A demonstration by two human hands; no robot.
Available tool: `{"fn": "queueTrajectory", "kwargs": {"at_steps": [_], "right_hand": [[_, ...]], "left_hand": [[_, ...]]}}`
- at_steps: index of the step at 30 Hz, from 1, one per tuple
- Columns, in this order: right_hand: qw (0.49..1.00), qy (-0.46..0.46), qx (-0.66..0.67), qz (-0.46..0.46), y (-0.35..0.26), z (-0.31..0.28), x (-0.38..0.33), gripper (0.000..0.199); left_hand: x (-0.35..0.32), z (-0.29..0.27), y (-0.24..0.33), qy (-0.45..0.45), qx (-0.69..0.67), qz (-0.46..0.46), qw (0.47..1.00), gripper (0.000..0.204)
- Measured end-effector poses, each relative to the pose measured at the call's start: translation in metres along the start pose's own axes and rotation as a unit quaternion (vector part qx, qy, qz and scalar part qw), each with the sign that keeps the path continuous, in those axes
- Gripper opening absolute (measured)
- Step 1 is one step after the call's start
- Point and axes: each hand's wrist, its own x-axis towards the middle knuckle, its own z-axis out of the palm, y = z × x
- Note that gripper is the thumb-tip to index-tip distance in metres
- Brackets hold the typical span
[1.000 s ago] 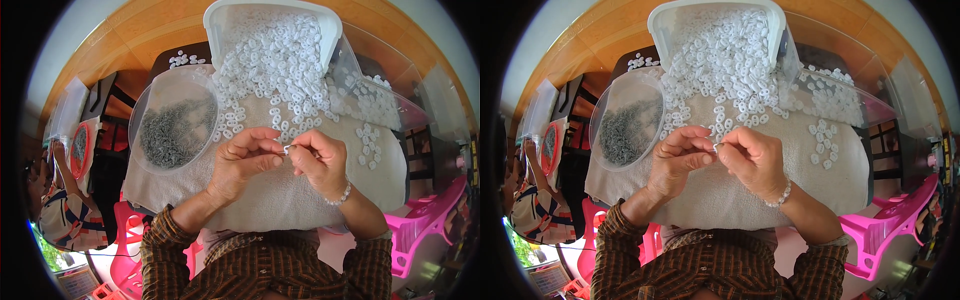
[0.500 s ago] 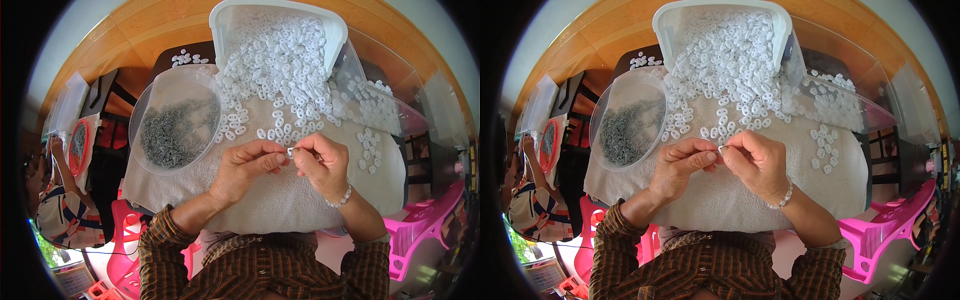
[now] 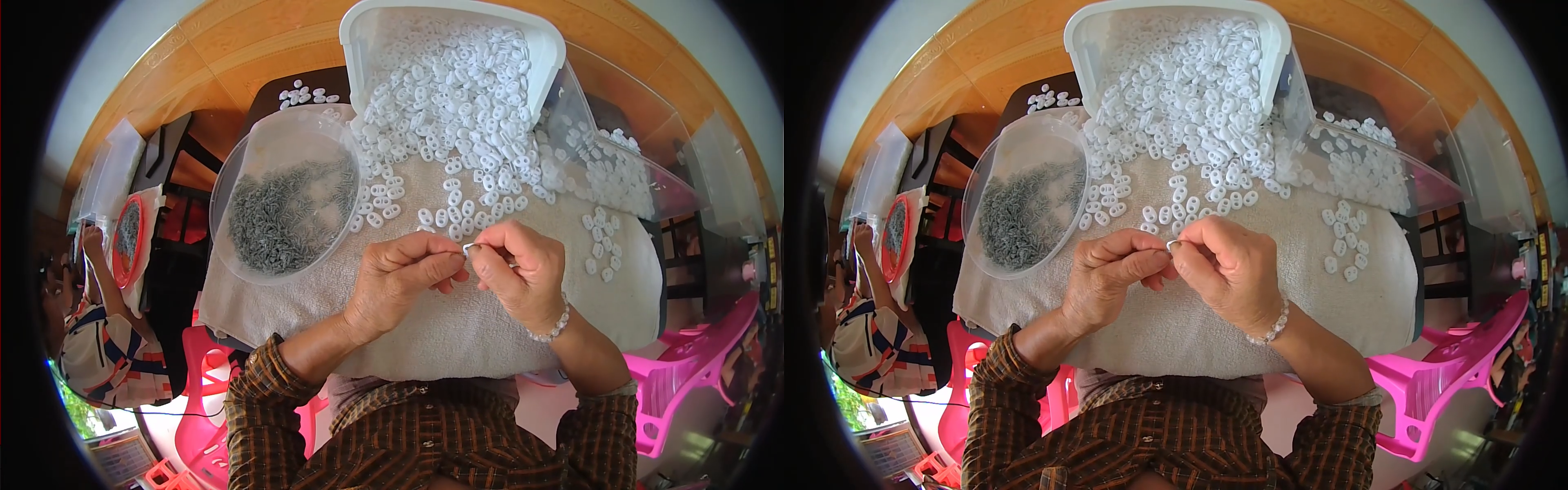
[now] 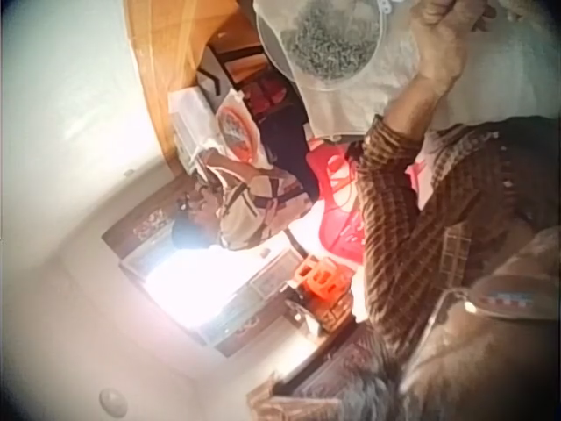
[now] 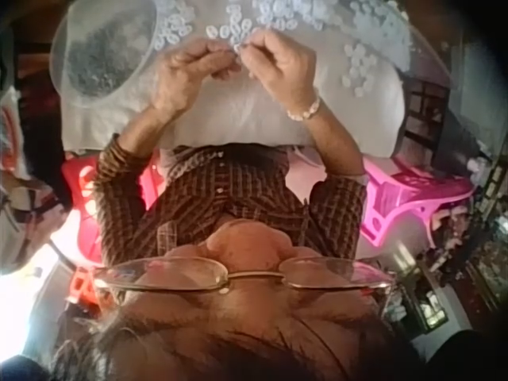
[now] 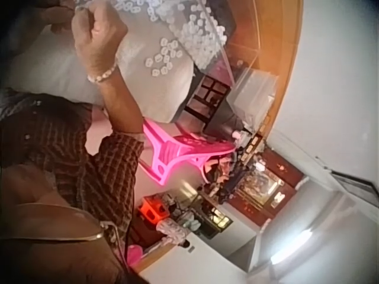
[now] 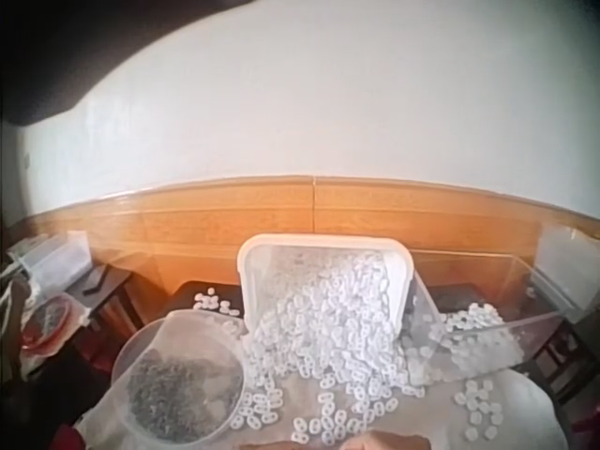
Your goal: Assembling small white plastic rings by manually inserting small metal pins.
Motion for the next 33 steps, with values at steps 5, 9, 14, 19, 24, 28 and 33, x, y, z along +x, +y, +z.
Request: {"fn": "queueTrajectory", "kwargs": {"at_steps": [5,9,14,19,24,28,33], "right_hand": [[1.0,0.025,-0.011,0.009,0.0,0.005,0.0,0.008],[0.997,0.015,0.067,0.048,-0.007,-0.002,0.004,0.006],[0.974,0.072,0.183,0.109,0.001,-0.016,0.008,0.007],[0.961,0.092,0.238,0.11,-0.003,-0.014,0.015,0.009],[0.965,0.1,0.229,0.086,0.0,-0.017,0.006,0.009],[0.965,0.106,0.228,0.077,-0.004,-0.012,0.002,0.009],[0.965,0.089,0.239,0.068,-0.006,-0.01,0.002,0.007]], "left_hand": [[0.0,0.0,-0.002,0.017,-0.004,-0.004,1.0,0.011],[0.004,0.003,0.001,0.012,0.012,0.018,1.0,0.016],[0.015,-0.007,-0.003,0.03,0.092,0.037,0.995,0.024],[0.02,-0.005,-0.007,0.103,0.495,0.233,0.831,0.014],[0.039,0.012,-0.022,0.124,0.679,0.281,0.667,0.012],[0.026,0.009,-0.03,0.108,0.661,0.342,0.659,0.008],[0.017,-0.002,-0.037,0.101,0.602,0.376,0.697,0.015]]}}
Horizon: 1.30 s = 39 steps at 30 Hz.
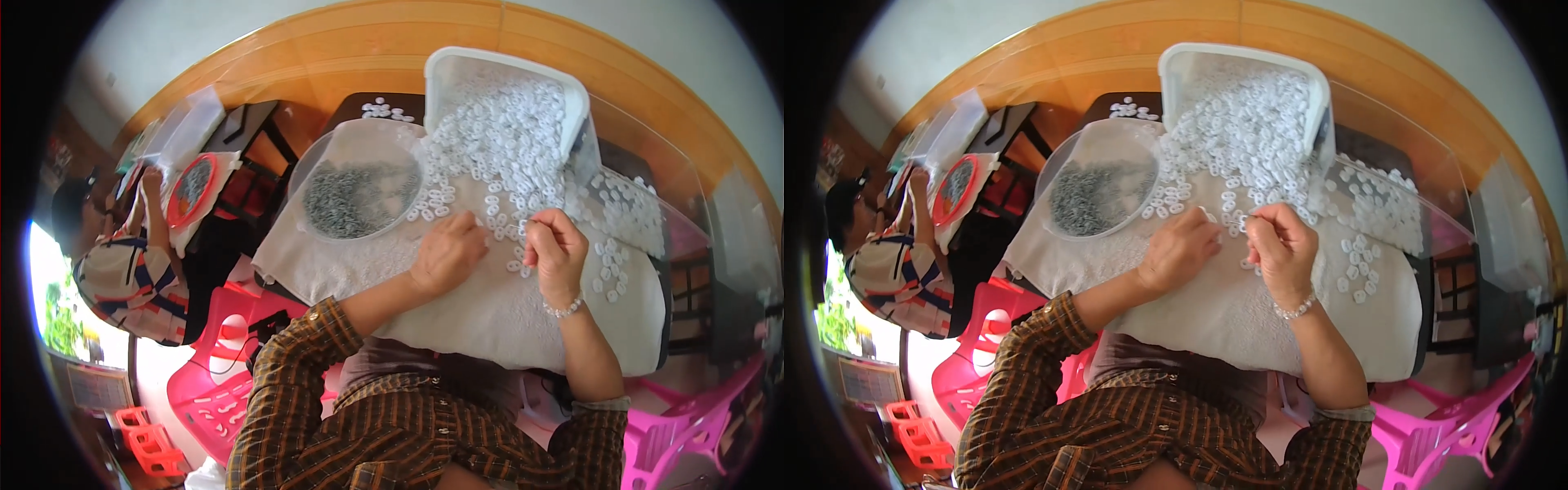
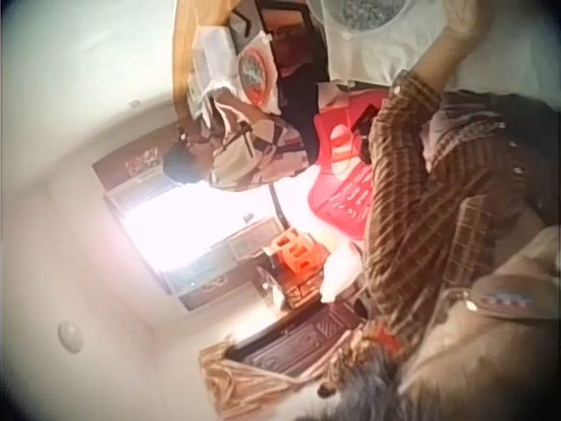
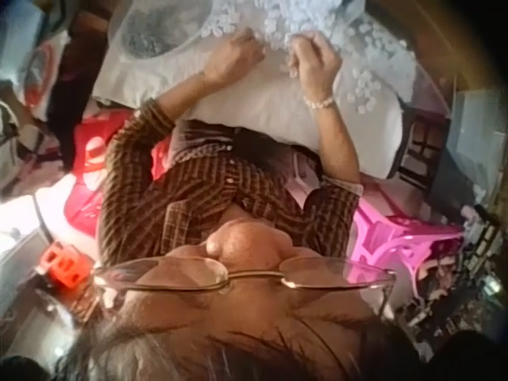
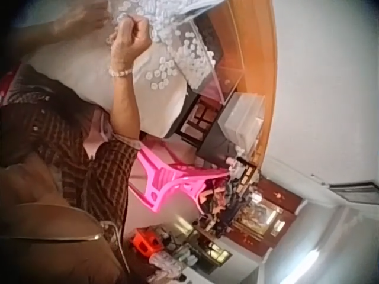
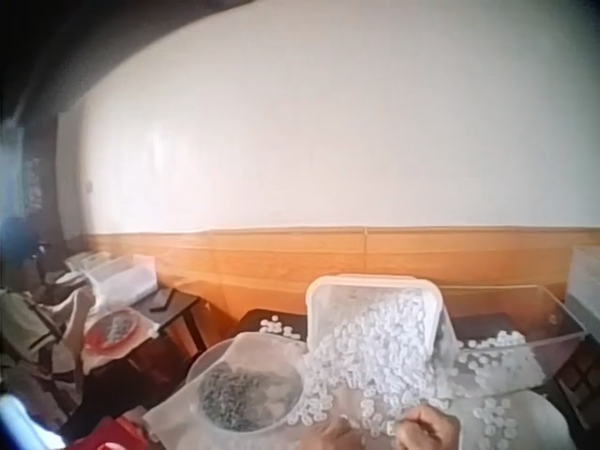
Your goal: Assembling small white plastic rings by manually inserting small metal pins.
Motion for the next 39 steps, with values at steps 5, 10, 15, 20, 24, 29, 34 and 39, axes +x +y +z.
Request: {"fn": "queueTrajectory", "kwargs": {"at_steps": [5,10,15,20,24,29,34,39], "right_hand": [[0.999,-0.007,-0.002,0.045,-0.004,-0.003,0.003,0.006],[0.996,-0.005,-0.006,0.085,-0.007,-0.004,0.003,0.006],[0.997,-0.032,-0.035,0.062,-0.006,-0.001,-0.003,0.005],[0.995,-0.07,-0.024,0.061,-0.01,0.002,-0.007,0.007],[0.994,-0.063,-0.009,0.085,-0.012,0.008,-0.009,0.009],[0.986,-0.062,0.025,0.151,-0.009,0.005,-0.005,0.013],[0.982,-0.06,0.068,0.164,-0.007,0.002,-0.001,0.013],[0.981,-0.056,0.08,0.169,-0.005,0.001,0.002,0.014]], "left_hand": [[0.009,-0.004,-0.01,-0.066,-0.182,-0.13,0.973,0.021],[0.015,-0.013,-0.009,-0.068,-0.587,-0.315,0.742,0.012],[0.023,-0.035,0.002,-0.076,-0.68,-0.333,0.649,0.015],[0.02,-0.032,0.001,-0.079,-0.742,-0.304,0.593,0.014],[0.018,-0.027,0.002,-0.064,-0.736,-0.301,0.603,0.015],[0.019,-0.027,0.005,-0.053,-0.695,-0.3,0.652,0.021],[0.018,-0.027,0.008,-0.11,-0.641,-0.273,0.709,0.024],[0.018,-0.027,0.013,-0.104,-0.622,-0.247,0.736,0.029]]}}
